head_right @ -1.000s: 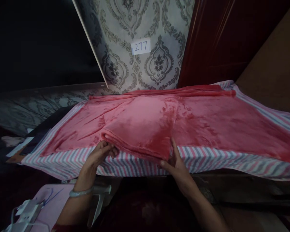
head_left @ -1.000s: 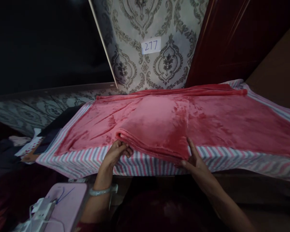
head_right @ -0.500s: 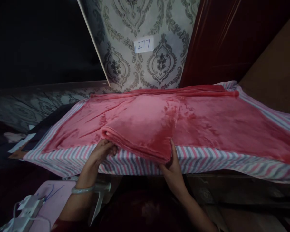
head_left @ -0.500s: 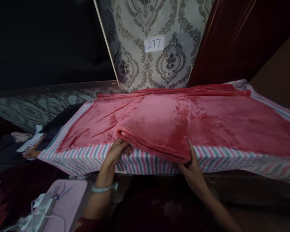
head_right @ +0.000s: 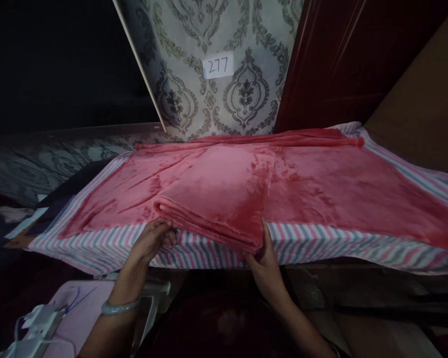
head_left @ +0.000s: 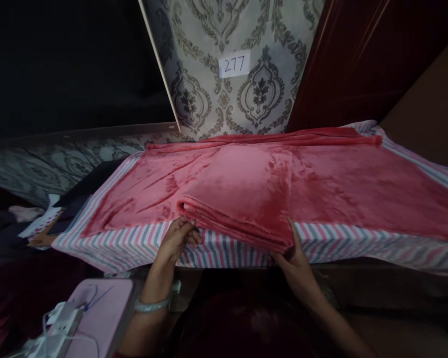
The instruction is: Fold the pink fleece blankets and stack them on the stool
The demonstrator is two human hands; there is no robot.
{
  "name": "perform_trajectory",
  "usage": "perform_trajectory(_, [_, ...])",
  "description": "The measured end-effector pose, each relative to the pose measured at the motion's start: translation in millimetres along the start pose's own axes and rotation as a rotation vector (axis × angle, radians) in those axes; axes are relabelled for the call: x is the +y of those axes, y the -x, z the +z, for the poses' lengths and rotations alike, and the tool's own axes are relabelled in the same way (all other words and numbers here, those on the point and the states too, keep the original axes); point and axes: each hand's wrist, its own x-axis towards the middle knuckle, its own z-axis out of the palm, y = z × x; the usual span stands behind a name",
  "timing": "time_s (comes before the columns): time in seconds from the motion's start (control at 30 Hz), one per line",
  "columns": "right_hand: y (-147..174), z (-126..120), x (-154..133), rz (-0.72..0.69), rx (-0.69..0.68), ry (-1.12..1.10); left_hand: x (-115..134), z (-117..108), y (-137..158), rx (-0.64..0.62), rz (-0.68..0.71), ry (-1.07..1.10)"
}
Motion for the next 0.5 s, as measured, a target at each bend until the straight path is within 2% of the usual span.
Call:
perform_trajectory(0.13, [3.0, 1.5, 3.0, 0.014, -0.022, 0.029, -3.9, 13.4, 4.5, -0.051, -0.045, 0.063])
perform_trajectory(0.37, [3.8, 5.8, -2.9, -0.099, -0.008, 0.025, -24.5, 53.4, 16.0, -0.131, -0.109, 0.231])
perform_trajectory(0.5, [4.6, 8.1, -2.6, -0.089, 0.004, 0.013, -36.1, 75.4, 19.1, -0.154, -0.122, 0.254])
